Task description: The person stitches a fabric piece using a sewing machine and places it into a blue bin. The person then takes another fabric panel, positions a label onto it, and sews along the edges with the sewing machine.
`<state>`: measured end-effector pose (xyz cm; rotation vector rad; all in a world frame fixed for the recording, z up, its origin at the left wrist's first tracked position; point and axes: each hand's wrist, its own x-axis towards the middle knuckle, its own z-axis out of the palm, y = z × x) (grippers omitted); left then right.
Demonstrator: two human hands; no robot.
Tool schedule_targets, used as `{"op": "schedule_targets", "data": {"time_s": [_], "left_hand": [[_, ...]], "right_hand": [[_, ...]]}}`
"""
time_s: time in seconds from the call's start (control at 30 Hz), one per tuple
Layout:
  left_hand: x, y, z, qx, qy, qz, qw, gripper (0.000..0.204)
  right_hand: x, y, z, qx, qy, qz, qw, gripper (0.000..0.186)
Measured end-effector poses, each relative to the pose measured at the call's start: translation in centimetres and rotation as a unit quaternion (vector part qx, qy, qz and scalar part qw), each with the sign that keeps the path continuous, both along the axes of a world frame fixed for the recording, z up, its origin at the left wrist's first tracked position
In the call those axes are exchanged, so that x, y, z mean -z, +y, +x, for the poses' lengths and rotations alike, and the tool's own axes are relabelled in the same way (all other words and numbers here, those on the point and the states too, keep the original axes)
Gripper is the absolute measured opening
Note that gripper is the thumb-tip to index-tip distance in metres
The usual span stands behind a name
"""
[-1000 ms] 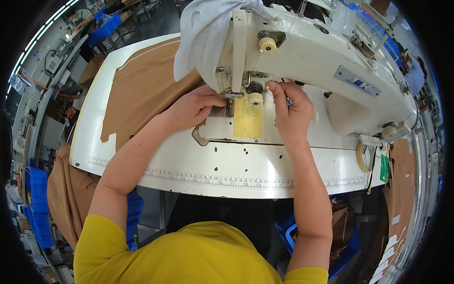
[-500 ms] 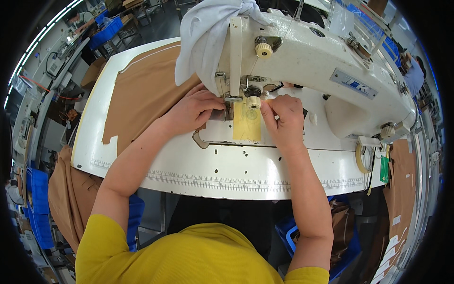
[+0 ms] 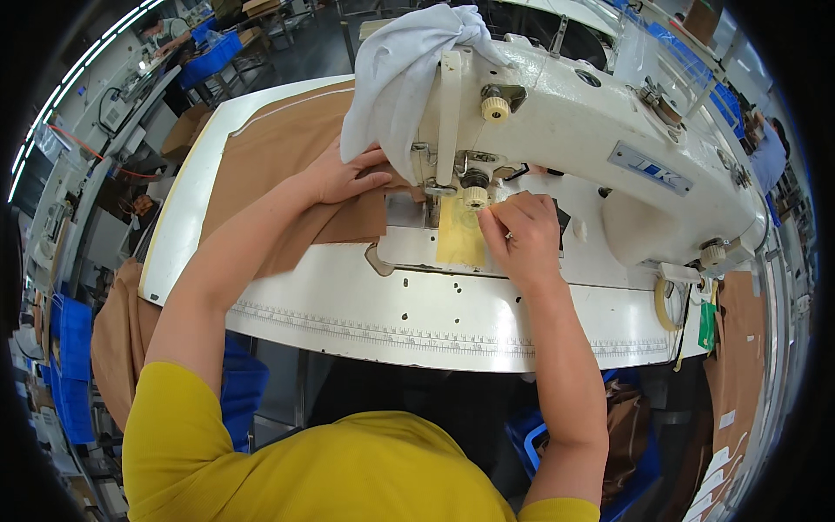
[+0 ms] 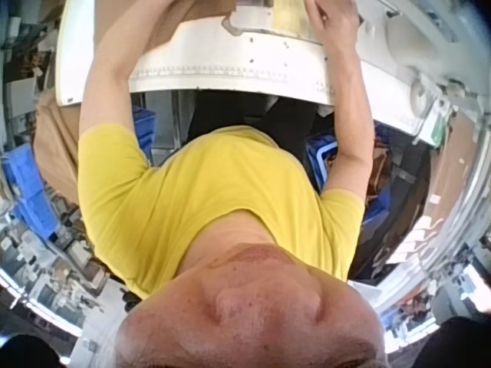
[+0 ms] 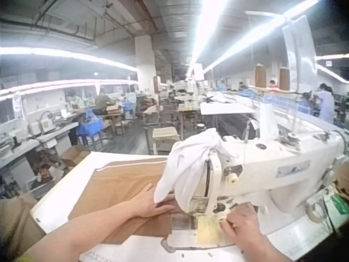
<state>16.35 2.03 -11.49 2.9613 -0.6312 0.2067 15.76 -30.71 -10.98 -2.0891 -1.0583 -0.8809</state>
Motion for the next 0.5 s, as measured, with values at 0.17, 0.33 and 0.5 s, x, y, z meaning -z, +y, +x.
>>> {"op": "schedule_targets", "data": {"time_s": [0.17, 0.33, 0.5], "left_hand": [[-0.1, 0.3, -5.3, -0.271, 0.058, -0.046, 0.96, 0.065], [0.5, -1.9, -11.1, -0.417, 0.042, -0.107, 0.901, 0.065], [0.0, -2.9, -11.4, -0.14, 0.09, -0.046, 0.985, 0.065]], "right_hand": [[0.0, 0.1, -1.1, -0.049, 0.029, -0.017, 0.998, 0.015], [-1.0, 1.7, -3.8, -0.125, 0.256, -0.113, 0.952, 0.014], [-1.7, 2.5, -5.4, -0.123, 0.221, -0.196, 0.947, 0.022]]}}
